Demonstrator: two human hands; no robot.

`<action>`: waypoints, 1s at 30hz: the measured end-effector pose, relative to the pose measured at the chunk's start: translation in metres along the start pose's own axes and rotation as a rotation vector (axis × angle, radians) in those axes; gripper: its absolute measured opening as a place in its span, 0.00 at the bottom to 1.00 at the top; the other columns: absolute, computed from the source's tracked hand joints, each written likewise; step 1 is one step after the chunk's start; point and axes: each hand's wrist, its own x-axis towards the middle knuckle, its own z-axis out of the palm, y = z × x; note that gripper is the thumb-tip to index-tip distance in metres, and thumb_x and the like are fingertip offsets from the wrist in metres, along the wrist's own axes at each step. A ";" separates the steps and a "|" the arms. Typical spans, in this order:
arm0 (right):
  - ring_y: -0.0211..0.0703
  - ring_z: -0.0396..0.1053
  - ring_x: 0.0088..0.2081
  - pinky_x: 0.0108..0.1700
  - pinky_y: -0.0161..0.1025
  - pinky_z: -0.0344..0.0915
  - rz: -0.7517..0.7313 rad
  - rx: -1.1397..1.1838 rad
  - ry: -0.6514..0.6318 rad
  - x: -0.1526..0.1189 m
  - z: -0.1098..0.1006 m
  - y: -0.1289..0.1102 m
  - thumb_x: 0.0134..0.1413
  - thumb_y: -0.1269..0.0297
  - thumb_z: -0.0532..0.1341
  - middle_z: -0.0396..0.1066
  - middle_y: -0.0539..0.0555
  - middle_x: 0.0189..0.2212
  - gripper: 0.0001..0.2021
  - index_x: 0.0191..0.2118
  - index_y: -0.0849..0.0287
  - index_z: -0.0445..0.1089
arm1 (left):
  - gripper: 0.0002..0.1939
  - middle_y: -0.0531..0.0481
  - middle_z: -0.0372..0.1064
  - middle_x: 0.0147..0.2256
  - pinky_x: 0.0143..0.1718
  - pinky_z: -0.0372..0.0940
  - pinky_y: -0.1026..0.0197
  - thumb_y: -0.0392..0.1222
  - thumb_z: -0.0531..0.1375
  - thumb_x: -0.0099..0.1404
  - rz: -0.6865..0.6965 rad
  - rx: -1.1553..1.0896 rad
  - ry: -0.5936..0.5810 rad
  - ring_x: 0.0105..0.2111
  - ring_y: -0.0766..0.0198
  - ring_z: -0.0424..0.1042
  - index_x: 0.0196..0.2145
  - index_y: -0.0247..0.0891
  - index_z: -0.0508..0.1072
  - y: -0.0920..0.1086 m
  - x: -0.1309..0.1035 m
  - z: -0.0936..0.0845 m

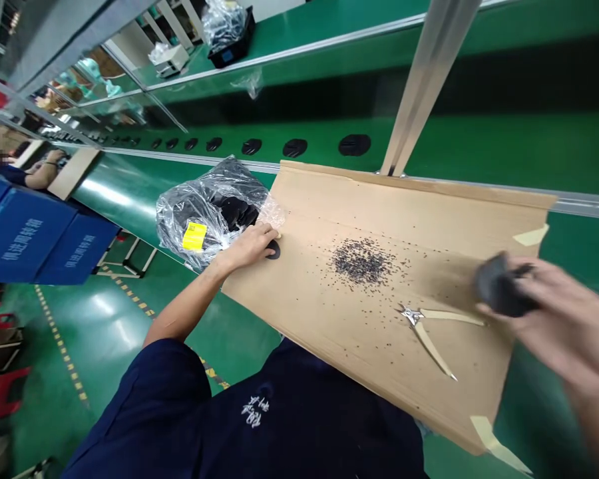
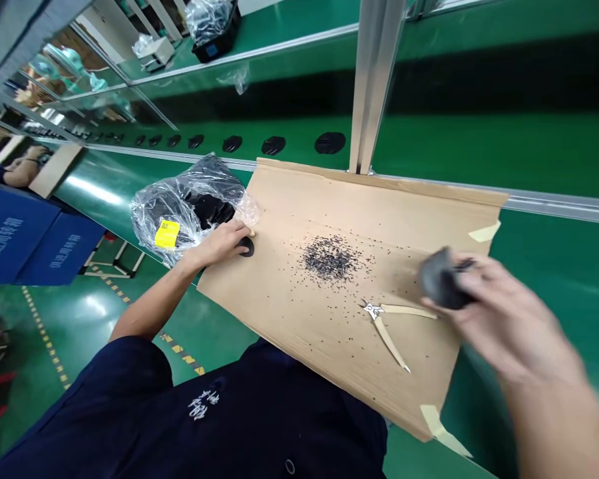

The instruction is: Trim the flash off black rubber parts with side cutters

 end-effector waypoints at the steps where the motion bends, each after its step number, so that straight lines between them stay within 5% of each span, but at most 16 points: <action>1: 0.49 0.77 0.40 0.35 0.48 0.70 0.103 0.121 -0.120 -0.006 0.019 -0.008 0.47 0.38 0.72 0.77 0.63 0.44 0.22 0.35 0.52 0.76 | 0.12 0.41 0.72 0.45 0.48 0.69 0.53 0.34 0.65 0.64 0.000 -0.011 0.008 0.47 0.51 0.73 0.46 0.34 0.74 -0.001 0.001 -0.001; 4: 0.47 0.75 0.40 0.39 0.44 0.72 0.244 0.267 -0.358 -0.026 0.071 -0.027 0.39 0.48 0.79 0.78 0.58 0.39 0.30 0.48 0.51 0.73 | 0.06 0.46 0.71 0.38 0.40 0.70 0.58 0.38 0.67 0.65 0.104 -0.133 0.172 0.39 0.58 0.74 0.39 0.35 0.75 0.010 0.002 -0.011; 6: 0.44 0.73 0.38 0.38 0.41 0.71 0.296 0.299 -0.425 -0.035 0.096 -0.033 0.38 0.50 0.79 0.76 0.54 0.36 0.29 0.46 0.55 0.74 | 0.06 0.47 0.72 0.37 0.36 0.70 0.62 0.40 0.66 0.67 0.275 -0.291 0.382 0.36 0.63 0.74 0.40 0.36 0.75 0.035 0.001 -0.018; 8: 0.40 0.72 0.36 0.38 0.37 0.69 0.379 0.350 -0.439 -0.041 0.110 -0.036 0.35 0.51 0.80 0.76 0.53 0.36 0.26 0.40 0.59 0.76 | 0.05 0.47 0.75 0.40 0.36 0.71 0.65 0.37 0.64 0.70 0.479 -0.451 0.554 0.37 0.66 0.76 0.44 0.38 0.76 0.069 0.000 -0.021; 11: 0.36 0.71 0.36 0.39 0.33 0.69 0.494 0.491 -0.524 -0.047 0.114 -0.039 0.35 0.53 0.80 0.76 0.51 0.35 0.25 0.39 0.60 0.77 | 0.09 0.44 0.78 0.44 0.41 0.75 0.65 0.31 0.60 0.71 0.724 -0.645 0.639 0.43 0.65 0.79 0.46 0.38 0.76 0.120 0.004 -0.019; 17: 0.34 0.73 0.35 0.41 0.32 0.70 0.451 0.600 -0.733 -0.058 0.104 -0.043 0.37 0.62 0.80 0.76 0.48 0.33 0.23 0.40 0.62 0.76 | 0.10 0.45 0.81 0.45 0.58 0.73 0.49 0.29 0.56 0.71 0.936 -0.828 0.595 0.45 0.62 0.81 0.44 0.39 0.74 0.164 0.019 0.003; 25: 0.33 0.71 0.32 0.37 0.32 0.68 0.364 0.520 -0.810 -0.064 0.107 -0.041 0.44 0.59 0.77 0.74 0.46 0.28 0.14 0.32 0.63 0.77 | 0.16 0.48 0.81 0.45 0.73 0.51 0.35 0.29 0.50 0.73 0.923 -0.905 0.318 0.63 0.56 0.68 0.43 0.42 0.75 0.165 0.006 0.014; 28: 0.35 0.72 0.32 0.37 0.34 0.70 0.245 0.438 -0.788 -0.067 0.110 -0.045 0.50 0.57 0.74 0.75 0.48 0.29 0.13 0.33 0.62 0.77 | 0.14 0.44 0.78 0.51 0.71 0.54 0.34 0.35 0.49 0.76 0.891 -1.079 0.206 0.68 0.53 0.62 0.49 0.43 0.74 0.162 0.002 0.015; 30: 0.40 0.76 0.37 0.41 0.38 0.73 0.134 0.301 -0.686 -0.072 0.111 -0.048 0.56 0.57 0.70 0.79 0.52 0.36 0.13 0.40 0.61 0.78 | 0.16 0.38 0.71 0.59 0.68 0.60 0.36 0.46 0.52 0.77 0.779 -1.219 0.251 0.68 0.49 0.61 0.57 0.43 0.70 0.161 -0.001 0.016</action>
